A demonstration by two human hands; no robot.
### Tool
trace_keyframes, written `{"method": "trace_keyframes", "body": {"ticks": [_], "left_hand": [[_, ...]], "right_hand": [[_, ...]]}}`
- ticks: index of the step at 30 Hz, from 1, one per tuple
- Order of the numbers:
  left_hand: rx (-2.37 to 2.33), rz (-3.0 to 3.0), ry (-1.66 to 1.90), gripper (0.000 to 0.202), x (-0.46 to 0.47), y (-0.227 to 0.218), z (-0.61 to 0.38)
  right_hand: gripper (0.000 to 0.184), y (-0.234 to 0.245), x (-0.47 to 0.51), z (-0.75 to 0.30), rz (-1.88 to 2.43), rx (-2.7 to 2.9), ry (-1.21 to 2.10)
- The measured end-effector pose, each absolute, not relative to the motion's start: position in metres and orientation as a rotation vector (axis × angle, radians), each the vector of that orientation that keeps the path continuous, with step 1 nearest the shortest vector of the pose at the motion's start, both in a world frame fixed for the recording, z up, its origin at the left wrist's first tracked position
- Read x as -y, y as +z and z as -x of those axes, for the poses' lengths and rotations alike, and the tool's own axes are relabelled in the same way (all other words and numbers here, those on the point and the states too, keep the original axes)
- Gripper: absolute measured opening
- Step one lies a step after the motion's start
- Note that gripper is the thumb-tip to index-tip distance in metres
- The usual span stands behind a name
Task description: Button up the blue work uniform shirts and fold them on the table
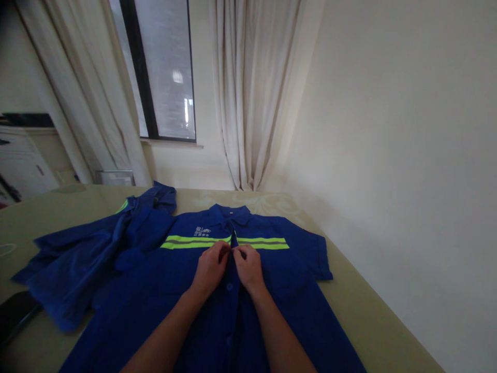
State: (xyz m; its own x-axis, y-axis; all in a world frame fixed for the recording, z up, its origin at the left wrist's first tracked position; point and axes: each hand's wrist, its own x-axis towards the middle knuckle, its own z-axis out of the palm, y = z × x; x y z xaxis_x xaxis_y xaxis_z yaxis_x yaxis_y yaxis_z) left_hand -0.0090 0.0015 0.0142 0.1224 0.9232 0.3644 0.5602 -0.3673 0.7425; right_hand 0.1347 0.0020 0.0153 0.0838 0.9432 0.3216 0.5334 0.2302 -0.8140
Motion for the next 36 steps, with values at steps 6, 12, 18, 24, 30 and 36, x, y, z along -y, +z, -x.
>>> {"method": "trace_keyframes", "body": {"ticks": [6,12,18,24,30,36], "left_hand": [[-1.339,-1.800,1.203,0.010,-0.010,0.010,0.011],[-1.315,-1.755,1.176,0.015,-0.014,0.011,0.014],[-1.362,-1.861,1.083,0.022,-0.013,0.014,0.017],[-1.469,-2.038,0.992,0.023,-0.002,0.020,0.016],[-1.576,-2.329,0.917,0.027,0.000,0.024,0.017],[-1.791,-2.407,0.856,0.046,0.004,0.011,0.013]], "right_hand": [[0.019,0.014,-0.003,-0.136,1.434,1.575,0.620],[0.011,0.013,-0.003,-0.134,1.475,1.534,0.595],[0.012,0.012,-0.012,-0.137,1.477,1.440,0.735],[0.017,0.006,-0.019,-0.139,1.463,1.394,0.846],[0.020,0.011,-0.016,-0.144,1.417,1.452,0.821],[0.027,0.016,0.004,-0.135,1.481,1.583,0.585]]}}
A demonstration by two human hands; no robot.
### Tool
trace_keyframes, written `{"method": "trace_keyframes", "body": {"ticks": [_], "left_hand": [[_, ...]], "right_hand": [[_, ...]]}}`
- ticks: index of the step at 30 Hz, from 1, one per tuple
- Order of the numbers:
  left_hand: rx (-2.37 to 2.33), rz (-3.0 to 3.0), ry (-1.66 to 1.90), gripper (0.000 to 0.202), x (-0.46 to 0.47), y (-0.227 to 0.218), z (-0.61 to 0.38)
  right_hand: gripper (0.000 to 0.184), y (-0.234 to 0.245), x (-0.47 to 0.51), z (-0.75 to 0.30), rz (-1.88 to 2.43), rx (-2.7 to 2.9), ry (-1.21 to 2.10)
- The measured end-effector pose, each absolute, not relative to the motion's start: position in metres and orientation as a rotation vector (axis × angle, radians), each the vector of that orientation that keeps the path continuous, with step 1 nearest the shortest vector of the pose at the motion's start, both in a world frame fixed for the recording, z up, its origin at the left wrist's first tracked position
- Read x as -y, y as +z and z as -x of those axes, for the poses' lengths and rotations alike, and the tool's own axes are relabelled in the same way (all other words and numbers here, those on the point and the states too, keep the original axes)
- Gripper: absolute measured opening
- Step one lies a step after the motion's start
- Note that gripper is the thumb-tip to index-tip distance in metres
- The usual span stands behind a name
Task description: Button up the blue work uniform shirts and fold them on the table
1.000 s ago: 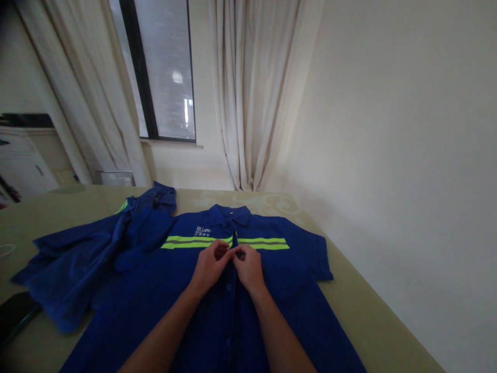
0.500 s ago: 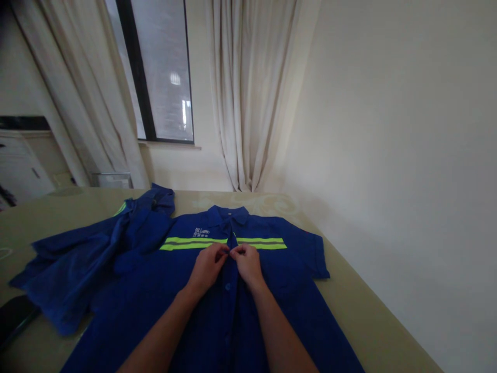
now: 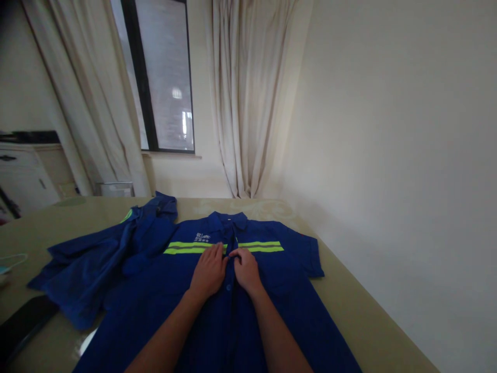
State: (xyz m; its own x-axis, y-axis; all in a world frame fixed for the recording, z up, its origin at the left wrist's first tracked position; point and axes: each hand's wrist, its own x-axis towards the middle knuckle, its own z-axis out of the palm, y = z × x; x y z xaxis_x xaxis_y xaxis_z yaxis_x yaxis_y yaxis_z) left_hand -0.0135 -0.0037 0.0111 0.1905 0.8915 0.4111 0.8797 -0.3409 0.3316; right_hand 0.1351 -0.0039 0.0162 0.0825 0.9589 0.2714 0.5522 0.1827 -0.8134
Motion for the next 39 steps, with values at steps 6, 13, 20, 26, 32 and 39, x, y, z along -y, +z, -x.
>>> {"method": "trace_keyframes", "body": {"ticks": [6,13,20,26,32,39], "left_hand": [[-1.786,-2.504,0.671,0.050,0.048,-0.007,0.016],[-1.769,-2.496,0.612,0.047,0.068,0.010,0.028],[-2.013,-2.378,0.573,0.038,0.012,0.027,0.009],[-1.892,-2.330,0.639,0.026,-0.004,0.019,0.007],[-1.745,-2.238,0.829,0.012,-0.010,0.020,0.012],[-1.641,-2.133,1.011,0.010,-0.018,0.014,0.013]], "right_hand": [[0.014,0.026,0.002,-0.120,1.707,1.622,0.421],[0.012,0.019,-0.011,-0.112,1.705,1.614,0.328],[0.023,0.012,-0.017,-0.138,1.520,1.611,0.480],[0.027,0.009,-0.019,-0.137,1.462,1.535,0.532],[0.020,0.006,-0.019,-0.133,1.423,1.485,0.505],[0.018,0.011,-0.011,-0.129,1.353,1.575,0.360]]}}
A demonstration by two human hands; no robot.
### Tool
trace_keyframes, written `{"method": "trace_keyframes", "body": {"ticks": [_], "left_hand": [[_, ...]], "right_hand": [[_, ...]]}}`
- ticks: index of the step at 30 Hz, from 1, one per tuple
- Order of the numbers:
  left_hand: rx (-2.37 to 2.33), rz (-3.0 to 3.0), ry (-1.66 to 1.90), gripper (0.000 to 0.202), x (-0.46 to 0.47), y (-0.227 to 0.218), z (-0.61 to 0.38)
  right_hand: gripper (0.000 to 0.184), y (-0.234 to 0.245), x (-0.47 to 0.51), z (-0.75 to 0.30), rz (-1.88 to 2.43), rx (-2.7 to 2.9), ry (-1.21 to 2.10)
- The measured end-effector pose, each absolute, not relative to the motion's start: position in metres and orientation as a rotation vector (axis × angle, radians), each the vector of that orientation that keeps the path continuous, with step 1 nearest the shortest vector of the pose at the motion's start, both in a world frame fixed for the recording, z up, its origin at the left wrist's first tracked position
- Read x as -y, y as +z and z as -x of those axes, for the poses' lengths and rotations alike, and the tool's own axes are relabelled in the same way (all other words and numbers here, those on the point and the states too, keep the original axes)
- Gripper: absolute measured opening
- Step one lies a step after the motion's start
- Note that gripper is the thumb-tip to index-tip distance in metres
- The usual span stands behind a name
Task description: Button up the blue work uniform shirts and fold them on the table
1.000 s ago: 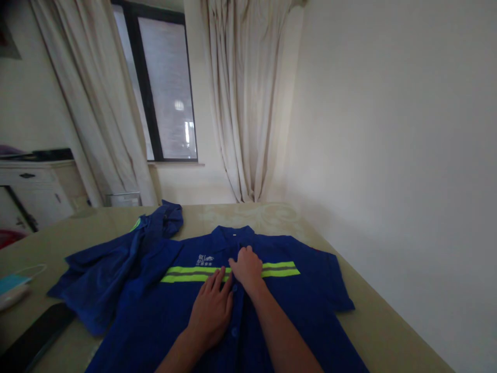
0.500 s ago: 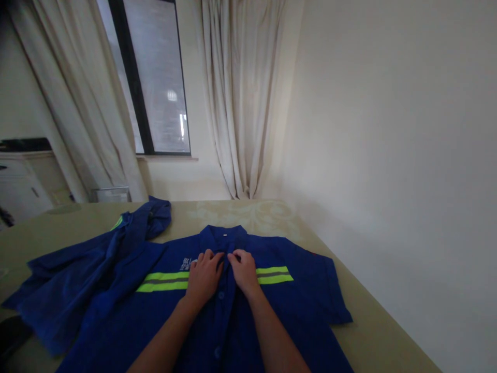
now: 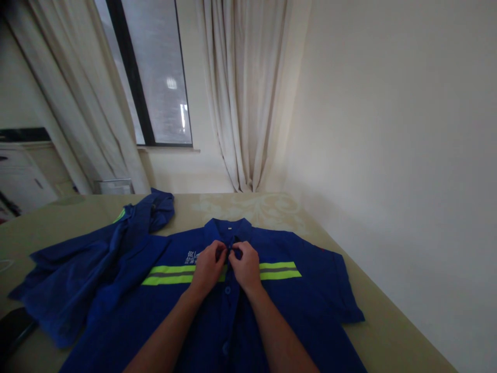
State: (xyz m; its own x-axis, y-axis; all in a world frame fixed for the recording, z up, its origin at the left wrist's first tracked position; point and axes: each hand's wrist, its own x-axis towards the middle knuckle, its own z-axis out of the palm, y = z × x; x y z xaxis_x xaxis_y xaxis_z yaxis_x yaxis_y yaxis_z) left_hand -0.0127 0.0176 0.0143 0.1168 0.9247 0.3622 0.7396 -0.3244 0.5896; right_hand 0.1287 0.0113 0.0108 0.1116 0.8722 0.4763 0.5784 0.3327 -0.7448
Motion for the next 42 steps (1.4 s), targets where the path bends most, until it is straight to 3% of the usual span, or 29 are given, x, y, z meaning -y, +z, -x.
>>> {"method": "trace_keyframes", "body": {"ticks": [12,24,34,42], "left_hand": [[-1.582,-2.188,1.036,0.018,-0.012,0.019,0.011],[-1.518,-2.000,1.132,0.011,-0.017,0.015,0.012],[-1.425,-1.895,1.207,0.013,-0.023,0.011,0.015],[-1.388,-2.092,1.131,0.020,-0.019,0.013,0.011]], "right_hand": [[0.022,0.021,-0.001,-0.117,1.584,1.843,0.154],[0.023,0.020,-0.007,-0.125,1.444,1.750,0.336],[0.009,0.015,-0.012,-0.127,1.455,1.683,0.287],[0.010,0.002,-0.025,-0.137,1.429,1.453,0.537]]}}
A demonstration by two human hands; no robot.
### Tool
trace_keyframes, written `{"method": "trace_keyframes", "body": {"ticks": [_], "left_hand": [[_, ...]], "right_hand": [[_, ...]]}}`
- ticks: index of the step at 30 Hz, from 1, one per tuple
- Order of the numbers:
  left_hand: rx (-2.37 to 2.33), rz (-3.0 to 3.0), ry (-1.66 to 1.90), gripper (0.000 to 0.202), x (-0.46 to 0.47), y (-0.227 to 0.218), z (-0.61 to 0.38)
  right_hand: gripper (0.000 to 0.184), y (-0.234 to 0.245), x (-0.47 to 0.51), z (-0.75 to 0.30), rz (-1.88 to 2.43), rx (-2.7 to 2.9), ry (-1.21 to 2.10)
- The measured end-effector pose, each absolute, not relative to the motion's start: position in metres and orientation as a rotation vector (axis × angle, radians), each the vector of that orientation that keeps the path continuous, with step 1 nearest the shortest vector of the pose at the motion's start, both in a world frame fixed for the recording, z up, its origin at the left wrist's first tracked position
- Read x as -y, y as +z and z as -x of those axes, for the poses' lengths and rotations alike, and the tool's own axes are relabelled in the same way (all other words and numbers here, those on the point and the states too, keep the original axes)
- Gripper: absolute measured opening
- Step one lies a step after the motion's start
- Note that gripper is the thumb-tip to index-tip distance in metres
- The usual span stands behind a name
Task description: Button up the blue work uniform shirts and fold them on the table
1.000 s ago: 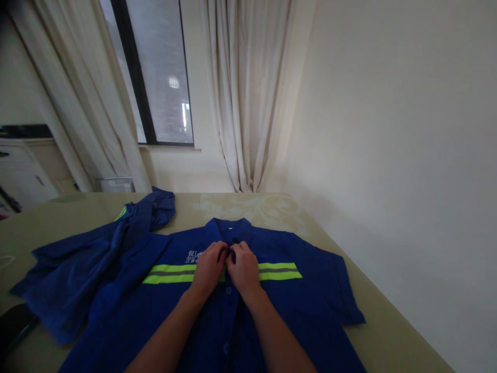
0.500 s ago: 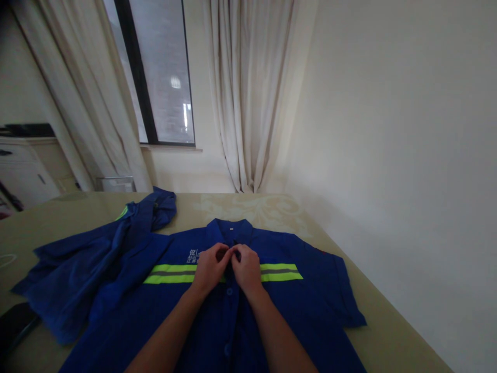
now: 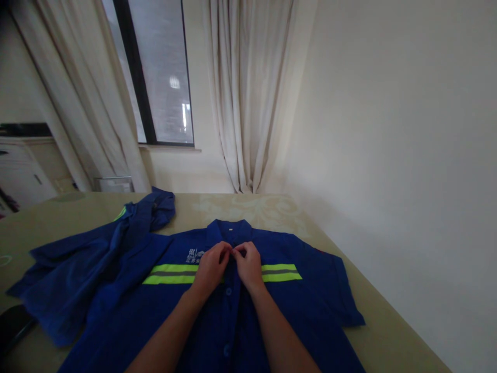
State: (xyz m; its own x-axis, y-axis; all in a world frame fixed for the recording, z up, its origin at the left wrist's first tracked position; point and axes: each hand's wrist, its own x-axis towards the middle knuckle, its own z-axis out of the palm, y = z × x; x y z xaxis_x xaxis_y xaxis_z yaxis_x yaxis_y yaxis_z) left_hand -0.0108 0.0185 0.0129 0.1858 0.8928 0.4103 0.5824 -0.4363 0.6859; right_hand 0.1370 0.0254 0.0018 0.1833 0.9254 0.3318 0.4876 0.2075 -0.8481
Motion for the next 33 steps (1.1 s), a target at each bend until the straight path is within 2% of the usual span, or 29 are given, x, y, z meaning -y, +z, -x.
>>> {"method": "trace_keyframes", "body": {"ticks": [4,14,27,33], "left_hand": [[-1.399,-2.169,1.085,0.028,-0.016,0.013,0.011],[-1.616,-2.315,0.952,0.025,-0.011,0.017,0.010],[-1.588,-2.223,1.051,0.022,-0.013,0.020,0.010],[-1.614,-2.158,0.997,0.020,-0.014,0.018,0.011]], "right_hand": [[0.016,-0.003,-0.030,-0.141,1.436,1.456,0.592],[0.024,0.006,-0.026,-0.141,1.410,1.498,0.588],[0.026,0.012,-0.020,-0.135,1.313,1.407,0.561],[0.032,0.012,-0.020,-0.131,1.207,1.204,0.888]]}}
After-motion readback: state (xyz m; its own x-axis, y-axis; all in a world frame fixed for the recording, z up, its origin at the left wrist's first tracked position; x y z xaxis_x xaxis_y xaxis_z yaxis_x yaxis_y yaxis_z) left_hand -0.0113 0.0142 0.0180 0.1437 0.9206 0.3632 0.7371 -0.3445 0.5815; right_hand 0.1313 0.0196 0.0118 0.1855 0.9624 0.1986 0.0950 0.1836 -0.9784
